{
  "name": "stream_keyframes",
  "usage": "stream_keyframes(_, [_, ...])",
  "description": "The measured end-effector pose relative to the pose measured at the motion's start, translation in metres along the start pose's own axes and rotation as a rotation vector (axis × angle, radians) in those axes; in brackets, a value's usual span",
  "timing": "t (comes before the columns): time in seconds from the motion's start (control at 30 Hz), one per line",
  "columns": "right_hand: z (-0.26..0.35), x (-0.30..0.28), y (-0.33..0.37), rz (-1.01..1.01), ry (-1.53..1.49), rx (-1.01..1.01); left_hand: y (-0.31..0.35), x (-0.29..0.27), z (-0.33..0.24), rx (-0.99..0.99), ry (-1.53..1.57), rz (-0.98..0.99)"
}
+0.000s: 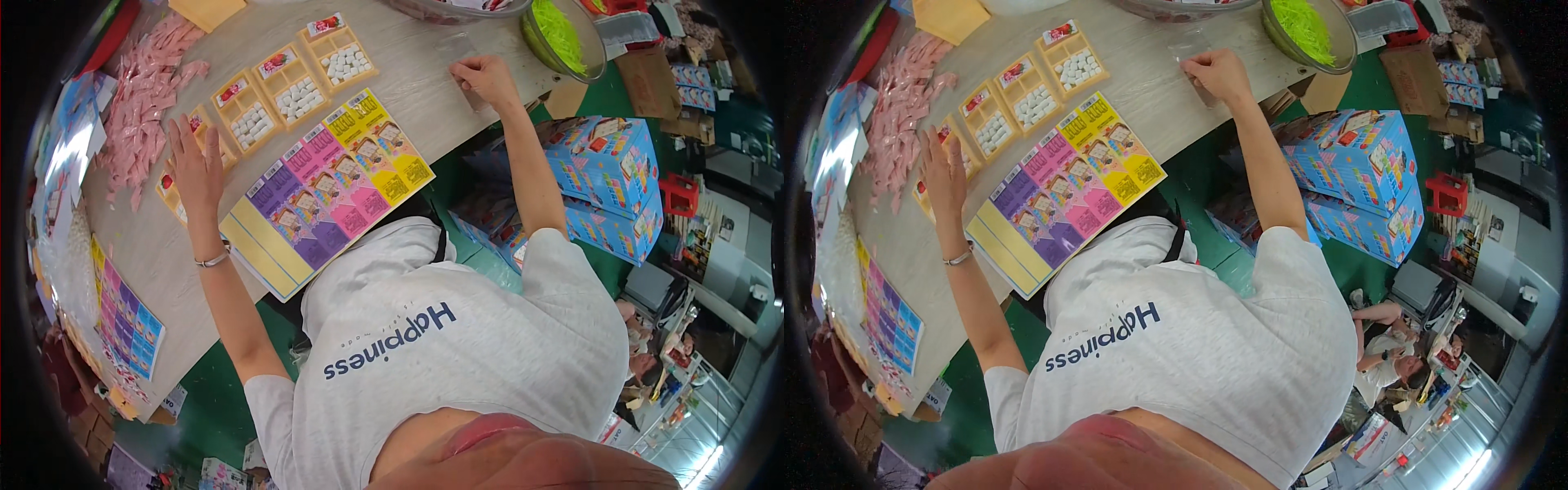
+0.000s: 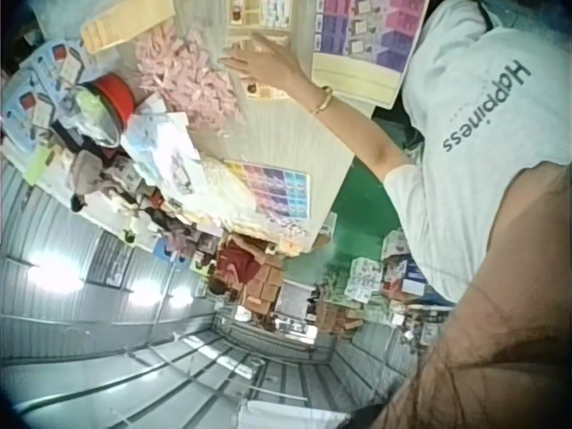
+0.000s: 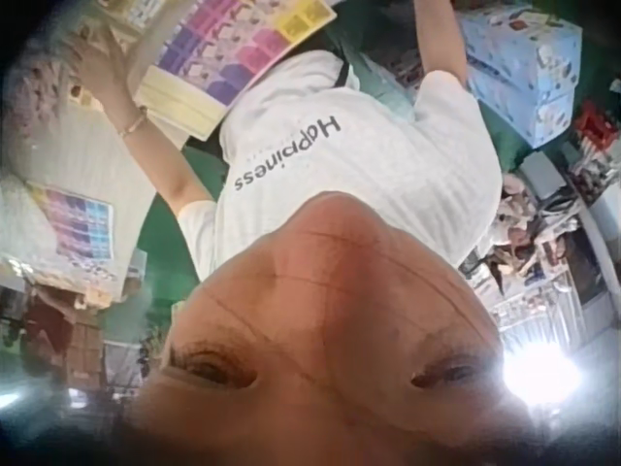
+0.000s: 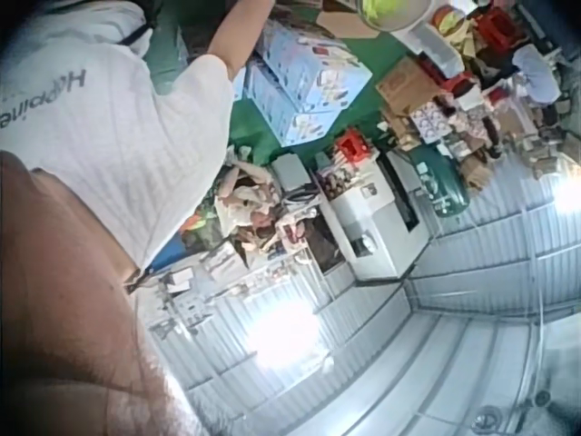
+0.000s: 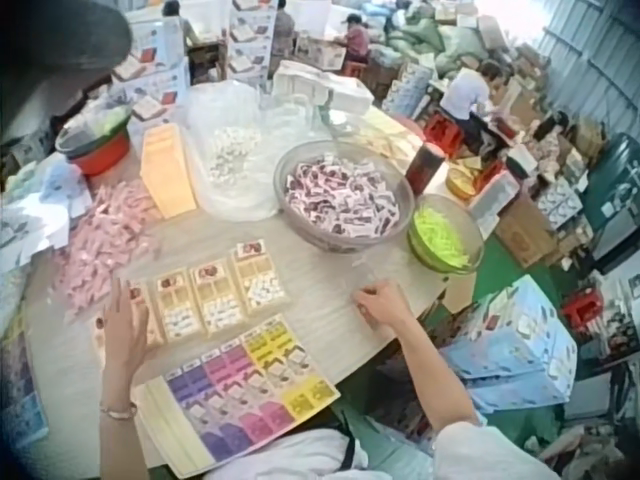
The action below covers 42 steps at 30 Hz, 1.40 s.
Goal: Manually assembling small components into plastic trays and wrapping them with decorative paper sleeves.
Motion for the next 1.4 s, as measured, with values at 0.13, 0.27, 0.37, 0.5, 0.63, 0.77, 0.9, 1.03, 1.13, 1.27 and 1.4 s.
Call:
stream_keyframes(0.13, [0.020, 0.004, 0.005, 0.035, 0.208, -0.002, 0.023, -0.025, -0.031, 0.082, 0.287, -0.103])
stream_keyframes(0.27, [0.052, 0.005, 0.017, 0.002, 0.454, -0.141, 0.045, -0.041, -0.070, 0.108, 0.440, -0.131])
stream_keyframes(0.37, [0.076, -0.008, 0.032, -0.249, 0.676, -0.357, 0.055, -0.044, -0.102, 0.036, 0.726, -0.189])
stream_keyframes(0.5, [0.087, -0.013, 0.031, -0.222, 0.805, -0.376, 0.061, -0.017, -0.147, -0.087, 1.092, 0.038])
stream_keyframes(0.63, [0.100, -0.015, 0.039, -0.251, 0.710, -0.450, 0.066, 0.013, -0.180, -0.101, 1.227, 0.230])
stream_keyframes(0.77, [0.134, -0.023, 0.056, -0.500, 0.637, -0.633, 0.061, 0.023, -0.208, -0.136, 1.250, 0.431])
stream_keyframes(0.9, [0.153, -0.001, 0.068, -0.362, -0.084, -0.671, 0.020, 0.033, -0.215, -0.090, 1.268, 0.367])
stream_keyframes(1.03, [0.136, 0.025, 0.034, -0.202, -0.754, -0.311, -0.065, 0.049, -0.199, 0.308, 0.285, -0.086])
stream_keyframes(1.13, [0.107, 0.045, 0.019, -0.151, -1.033, -0.063, -0.066, 0.074, -0.205, 0.358, -0.154, 0.177])
stream_keyframes(1.27, [0.099, 0.060, 0.018, -0.038, -1.013, 0.089, -0.045, 0.076, -0.205, 0.360, -0.231, 0.157])
stream_keyframes(1.4, [0.104, 0.077, 0.003, 0.028, -0.975, 0.059, -0.044, 0.081, -0.197, 0.320, -0.059, 0.059])
Point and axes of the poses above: each hand's wrist, its own y-axis away from the middle knuckle, its own x-axis out of the palm, z = x × y, the point moved 4 cm from there along -y, towards the middle knuckle, and after that the axes turned 7 degrees about -x, right-handed, at the moved point
